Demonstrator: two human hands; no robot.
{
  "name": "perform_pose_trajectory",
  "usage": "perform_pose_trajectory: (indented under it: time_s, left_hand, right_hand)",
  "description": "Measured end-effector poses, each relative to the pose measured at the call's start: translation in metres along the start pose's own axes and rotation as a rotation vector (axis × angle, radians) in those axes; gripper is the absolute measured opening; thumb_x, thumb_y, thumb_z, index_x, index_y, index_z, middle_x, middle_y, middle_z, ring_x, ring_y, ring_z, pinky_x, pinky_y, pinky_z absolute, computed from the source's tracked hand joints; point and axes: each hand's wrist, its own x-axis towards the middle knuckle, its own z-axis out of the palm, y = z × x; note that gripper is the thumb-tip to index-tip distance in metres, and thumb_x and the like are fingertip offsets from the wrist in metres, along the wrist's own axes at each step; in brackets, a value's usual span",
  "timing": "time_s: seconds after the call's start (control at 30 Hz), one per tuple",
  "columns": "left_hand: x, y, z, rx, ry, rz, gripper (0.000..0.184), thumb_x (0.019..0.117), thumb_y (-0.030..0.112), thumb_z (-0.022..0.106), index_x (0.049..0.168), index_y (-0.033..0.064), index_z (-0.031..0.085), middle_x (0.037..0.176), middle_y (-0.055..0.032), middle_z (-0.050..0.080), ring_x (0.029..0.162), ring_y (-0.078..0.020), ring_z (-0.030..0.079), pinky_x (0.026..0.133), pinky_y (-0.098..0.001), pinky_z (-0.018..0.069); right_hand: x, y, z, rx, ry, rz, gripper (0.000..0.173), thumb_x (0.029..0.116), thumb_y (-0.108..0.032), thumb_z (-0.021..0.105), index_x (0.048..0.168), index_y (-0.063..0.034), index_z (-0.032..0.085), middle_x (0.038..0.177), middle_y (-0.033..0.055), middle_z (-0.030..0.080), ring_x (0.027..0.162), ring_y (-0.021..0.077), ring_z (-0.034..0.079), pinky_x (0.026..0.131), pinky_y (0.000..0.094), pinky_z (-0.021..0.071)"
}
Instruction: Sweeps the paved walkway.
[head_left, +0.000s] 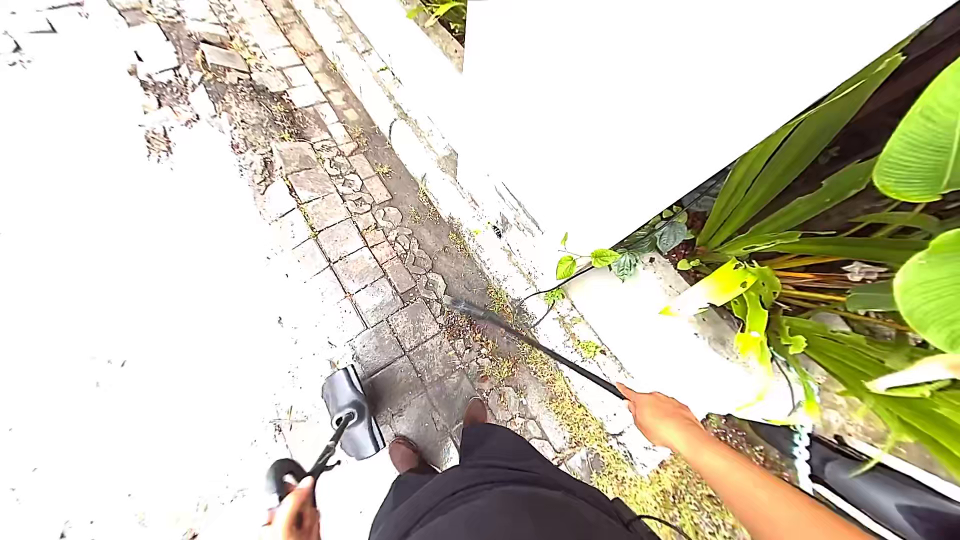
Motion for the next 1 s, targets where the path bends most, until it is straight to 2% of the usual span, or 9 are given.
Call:
perform_pose_trajectory:
  time_s: [0.17,0.33,0.43,0.6,0.63,0.7,0.73,0.83,1.0]
  left_hand:
    - [0.011,-0.020,0.031,-0.045,-0.011,-0.025,0.029,0.1053,0.018,0.050,0.077,0.0124,0.050,0.043,0.0033,0.036,0.031,-0.0070,0.034,0.030,-0.0241,0.0316]
    - [0.044,-0.020,0.035,-0.081,-0.056,-0.063,0.043,0.1069,0.023,0.045,0.064,0.0149,0.042,0.041,0.0029,0.032,0.029,-0.0081,0.031,0.030,-0.0247,0.0298]
    - [0.064,-0.029,0.038,-0.127,-0.059,-0.070,0.049,0.1088,0.025,0.040,0.060,0.0165,0.039,0.041,0.0035,0.033,0.030,-0.0084,0.031,0.031,-0.0248,0.0309]
    - [0.093,-0.054,0.026,-0.111,-0.049,-0.095,0.053,0.1095,0.027,0.034,0.056,0.0202,0.035,0.040,0.0058,0.032,0.030,-0.0069,0.031,0.031,-0.0235,0.0305]
    - [0.098,-0.057,0.020,-0.103,-0.046,-0.092,0.053,0.1094,0.027,0.034,0.057,0.0204,0.036,0.040,0.0060,0.032,0.030,-0.0071,0.031,0.032,-0.0238,0.0313]
    - [0.101,-0.061,0.005,-0.069,-0.020,-0.099,0.053,0.1095,0.029,0.033,0.057,0.0210,0.036,0.040,0.0064,0.032,0.030,-0.0072,0.031,0.032,-0.0244,0.0323]
    - [0.103,-0.062,-0.002,-0.048,-0.006,-0.101,0.053,0.1101,0.030,0.033,0.058,0.0212,0.036,0.040,0.0067,0.032,0.030,-0.0070,0.031,0.033,-0.0242,0.0328]
    - [0.112,-0.061,-0.023,0.030,0.018,-0.101,0.052,0.1115,0.033,0.030,0.061,0.0224,0.036,0.042,0.0077,0.031,0.032,-0.0067,0.032,0.035,-0.0238,0.0339]
    - [0.128,-0.057,-0.056,0.118,0.032,-0.096,0.051,0.1129,0.038,0.031,0.066,0.0208,0.040,0.042,0.0075,0.035,0.033,-0.0075,0.037,0.036,-0.0261,0.0391]
  right_hand:
    - [0.027,-0.047,0.021,0.143,-0.078,0.011,0.057,0.1052,-0.023,0.046,0.161,-0.0245,0.038,0.132,0.0240,0.065,0.120,0.0442,0.064,0.097,0.0649,0.0517]
    - [0.005,-0.005,0.050,0.309,-0.152,-0.090,0.050,0.1119,-0.037,0.036,0.161,-0.0323,0.038,0.141,0.0192,0.063,0.129,0.0389,0.061,0.109,0.0614,0.0450]
    - [-0.029,0.005,0.058,0.156,-0.073,0.029,0.052,0.1110,-0.036,0.037,0.163,-0.0334,0.033,0.133,0.0219,0.067,0.124,0.0436,0.063,0.102,0.0658,0.0489]
    - [-0.006,-0.010,0.090,0.267,-0.171,0.088,0.054,0.1084,-0.029,0.042,0.162,-0.0220,0.038,0.140,0.0232,0.062,0.127,0.0422,0.061,0.105,0.0635,0.0478]
    - [-0.002,-0.005,0.094,0.351,-0.208,0.066,0.052,0.1106,-0.032,0.039,0.162,-0.0244,0.038,0.139,0.0212,0.063,0.121,0.0386,0.064,0.102,0.0596,0.0500]
    - [-0.011,0.016,0.105,0.542,-0.248,0.040,0.049,0.1121,-0.038,0.036,0.161,-0.0316,0.039,0.117,0.0198,0.066,0.088,0.0316,0.064,0.078,0.0510,0.0516]
    - [-0.021,0.030,0.108,0.566,-0.255,0.029,0.049,0.1120,-0.040,0.037,0.160,-0.0341,0.039,0.118,0.0200,0.067,0.089,0.0319,0.065,0.080,0.0517,0.0518]
    - [-0.066,0.051,0.108,0.380,-0.180,0.055,0.049,0.1117,-0.039,0.037,0.161,-0.0372,0.037,0.136,0.0199,0.066,0.123,0.0400,0.064,0.104,0.0628,0.0478]
    - [-0.099,0.000,0.135,0.180,-0.130,0.318,0.058,0.1040,-0.024,0.048,0.161,-0.0273,0.037,0.129,0.0285,0.065,0.117,0.0499,0.064,0.090,0.0686,0.0526]
